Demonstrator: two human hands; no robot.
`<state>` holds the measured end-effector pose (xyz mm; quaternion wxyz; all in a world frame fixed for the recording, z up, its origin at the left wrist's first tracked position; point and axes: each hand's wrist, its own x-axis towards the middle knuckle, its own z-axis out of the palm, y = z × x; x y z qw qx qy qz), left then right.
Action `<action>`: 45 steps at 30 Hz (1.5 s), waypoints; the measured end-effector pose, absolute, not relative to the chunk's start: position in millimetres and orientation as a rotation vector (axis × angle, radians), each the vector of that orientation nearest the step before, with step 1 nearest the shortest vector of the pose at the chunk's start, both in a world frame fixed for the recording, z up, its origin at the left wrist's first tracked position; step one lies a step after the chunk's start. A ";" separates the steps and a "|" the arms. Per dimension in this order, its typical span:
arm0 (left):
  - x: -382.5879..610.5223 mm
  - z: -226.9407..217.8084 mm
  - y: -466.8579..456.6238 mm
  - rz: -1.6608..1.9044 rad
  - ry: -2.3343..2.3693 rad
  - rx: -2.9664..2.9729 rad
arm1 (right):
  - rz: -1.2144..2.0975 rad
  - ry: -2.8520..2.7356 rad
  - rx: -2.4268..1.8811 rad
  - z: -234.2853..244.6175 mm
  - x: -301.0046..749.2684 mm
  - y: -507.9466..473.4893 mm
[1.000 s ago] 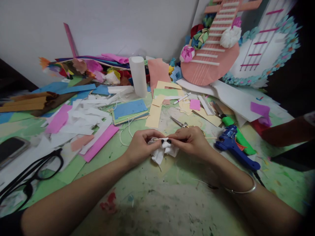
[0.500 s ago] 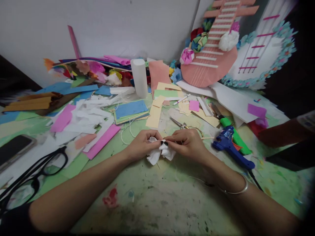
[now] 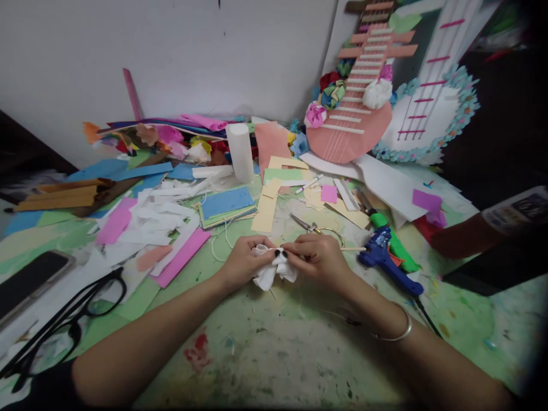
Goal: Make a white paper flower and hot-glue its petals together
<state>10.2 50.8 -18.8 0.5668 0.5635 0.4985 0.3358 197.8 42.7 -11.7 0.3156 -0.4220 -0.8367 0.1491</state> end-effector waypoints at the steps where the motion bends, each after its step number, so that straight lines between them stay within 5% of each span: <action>1: 10.5 -18.9 50.5 0.794 1.169 1.283 | 0.345 -2.200 -1.114 -12.0 196.7 41.1; 10: 20.0 -24.1 46.7 0.984 1.086 0.904 | 0.274 -2.063 -1.170 -11.9 190.2 34.5; 23: 22.3 -25.7 45.6 1.017 0.962 0.722 | -0.275 -2.051 -1.076 -17.0 184.2 31.7; 45: 18.2 -27.7 47.6 1.033 0.845 0.764 | -0.476 -2.138 -1.118 -5.5 181.4 24.8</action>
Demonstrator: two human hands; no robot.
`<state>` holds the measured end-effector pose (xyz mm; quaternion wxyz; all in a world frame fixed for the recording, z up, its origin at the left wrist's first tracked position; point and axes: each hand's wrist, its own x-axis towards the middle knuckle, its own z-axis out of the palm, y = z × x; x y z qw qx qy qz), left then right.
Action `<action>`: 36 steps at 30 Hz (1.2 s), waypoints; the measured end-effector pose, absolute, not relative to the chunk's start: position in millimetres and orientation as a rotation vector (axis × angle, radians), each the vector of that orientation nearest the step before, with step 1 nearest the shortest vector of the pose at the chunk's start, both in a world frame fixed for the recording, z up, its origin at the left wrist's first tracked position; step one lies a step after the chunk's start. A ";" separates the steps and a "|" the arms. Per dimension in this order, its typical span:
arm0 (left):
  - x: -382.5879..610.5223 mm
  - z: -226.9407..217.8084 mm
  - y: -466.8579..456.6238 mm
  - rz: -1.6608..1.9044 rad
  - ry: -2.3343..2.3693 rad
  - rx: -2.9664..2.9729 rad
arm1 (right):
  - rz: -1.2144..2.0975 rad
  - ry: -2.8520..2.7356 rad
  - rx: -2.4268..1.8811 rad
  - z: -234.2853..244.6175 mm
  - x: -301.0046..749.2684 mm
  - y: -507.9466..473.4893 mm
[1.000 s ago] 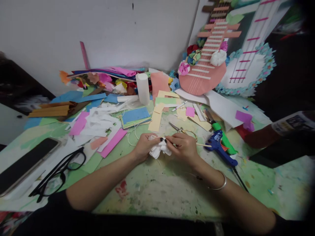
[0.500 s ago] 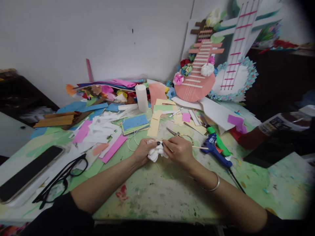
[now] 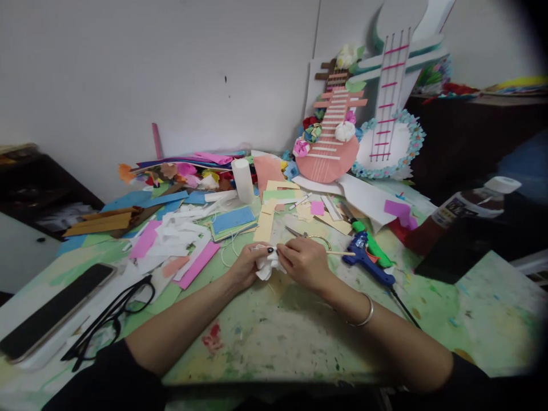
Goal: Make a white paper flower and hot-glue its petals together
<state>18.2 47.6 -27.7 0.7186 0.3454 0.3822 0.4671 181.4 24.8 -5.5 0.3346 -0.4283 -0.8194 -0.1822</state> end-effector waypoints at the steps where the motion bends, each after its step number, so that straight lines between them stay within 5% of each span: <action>1: 18.1 -28.0 47.6 1.035 0.846 0.765 | -0.462 -2.136 -1.124 -5.8 181.3 24.5; 25: 17.9 -28.6 51.8 0.992 0.817 0.748 | -0.451 -2.145 -1.098 -12.7 177.0 27.6; 36: 8.1 -33.1 65.5 1.084 0.912 1.052 | 0.341 -2.348 -1.486 7.6 217.1 48.2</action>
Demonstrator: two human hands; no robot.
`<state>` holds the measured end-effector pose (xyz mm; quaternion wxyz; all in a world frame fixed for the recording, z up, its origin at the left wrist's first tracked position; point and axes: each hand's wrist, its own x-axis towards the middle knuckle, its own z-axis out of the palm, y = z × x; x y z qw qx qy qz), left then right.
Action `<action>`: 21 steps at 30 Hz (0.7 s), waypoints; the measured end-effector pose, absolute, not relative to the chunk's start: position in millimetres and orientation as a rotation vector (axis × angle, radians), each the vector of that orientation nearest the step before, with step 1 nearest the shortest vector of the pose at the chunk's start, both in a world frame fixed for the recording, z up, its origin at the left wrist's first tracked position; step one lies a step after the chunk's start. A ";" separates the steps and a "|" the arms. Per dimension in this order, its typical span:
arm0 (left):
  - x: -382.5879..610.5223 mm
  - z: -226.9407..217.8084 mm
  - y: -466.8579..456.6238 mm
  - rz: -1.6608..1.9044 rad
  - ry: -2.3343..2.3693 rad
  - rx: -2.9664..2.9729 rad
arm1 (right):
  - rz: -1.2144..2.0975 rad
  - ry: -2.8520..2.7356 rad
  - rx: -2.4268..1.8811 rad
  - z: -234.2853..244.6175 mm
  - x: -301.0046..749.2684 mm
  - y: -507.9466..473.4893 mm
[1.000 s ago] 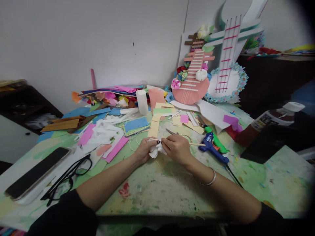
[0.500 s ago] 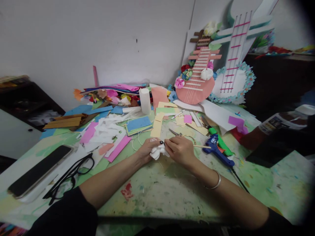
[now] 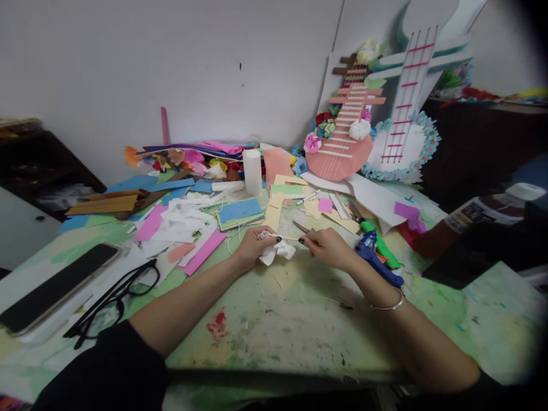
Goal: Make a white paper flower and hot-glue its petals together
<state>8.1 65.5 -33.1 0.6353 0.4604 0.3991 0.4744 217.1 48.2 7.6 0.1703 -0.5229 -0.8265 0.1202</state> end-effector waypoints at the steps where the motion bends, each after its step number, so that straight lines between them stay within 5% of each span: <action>1: 7.5 -34.0 65.6 1.079 0.922 1.079 | 0.355 -2.351 -1.494 6.0 218.8 49.2; 21: 8.6 -40.1 63.5 1.007 0.837 1.217 | 0.445 -2.262 -1.518 -8.2 202.1 32.4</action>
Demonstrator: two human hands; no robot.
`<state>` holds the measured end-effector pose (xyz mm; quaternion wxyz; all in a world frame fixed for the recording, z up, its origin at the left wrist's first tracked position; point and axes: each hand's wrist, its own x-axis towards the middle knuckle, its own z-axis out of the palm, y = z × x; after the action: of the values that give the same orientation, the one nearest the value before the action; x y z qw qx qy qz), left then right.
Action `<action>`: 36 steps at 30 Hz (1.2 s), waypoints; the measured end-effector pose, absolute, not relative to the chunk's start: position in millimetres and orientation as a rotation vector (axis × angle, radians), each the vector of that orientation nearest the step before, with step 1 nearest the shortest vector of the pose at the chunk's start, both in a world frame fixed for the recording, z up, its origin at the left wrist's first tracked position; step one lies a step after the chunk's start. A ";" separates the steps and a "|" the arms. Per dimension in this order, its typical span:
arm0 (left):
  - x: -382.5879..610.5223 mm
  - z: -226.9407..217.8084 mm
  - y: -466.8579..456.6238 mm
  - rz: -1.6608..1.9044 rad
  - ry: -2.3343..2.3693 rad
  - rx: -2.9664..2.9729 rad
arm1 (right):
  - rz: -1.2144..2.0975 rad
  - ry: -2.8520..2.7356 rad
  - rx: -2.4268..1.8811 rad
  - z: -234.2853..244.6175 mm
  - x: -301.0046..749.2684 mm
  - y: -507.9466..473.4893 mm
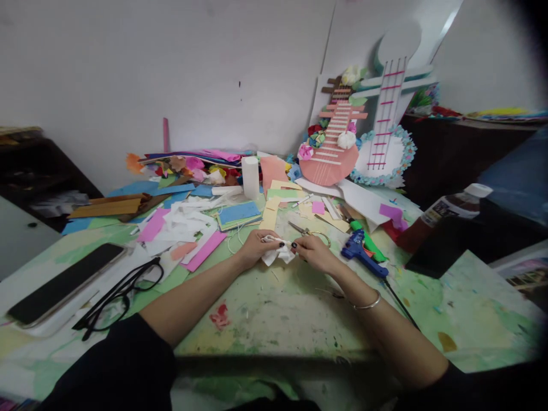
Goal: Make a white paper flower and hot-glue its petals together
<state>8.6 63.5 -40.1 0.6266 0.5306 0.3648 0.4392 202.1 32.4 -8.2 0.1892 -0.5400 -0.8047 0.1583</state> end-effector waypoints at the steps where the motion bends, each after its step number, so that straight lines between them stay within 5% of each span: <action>1: 9.0 -40.6 63.0 0.999 0.838 1.227 | 0.430 -2.271 -1.516 -8.1 201.0 31.2; 36: 17.1 -31.2 51.6 0.981 0.918 1.069 | -0.431 -2.012 -1.352 -30.0 191.3 14.5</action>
<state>17.1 51.6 -31.2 0.6534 0.4713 0.4046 0.4326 191.3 14.5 -30.0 0.3332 -0.5177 -0.7705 -0.1652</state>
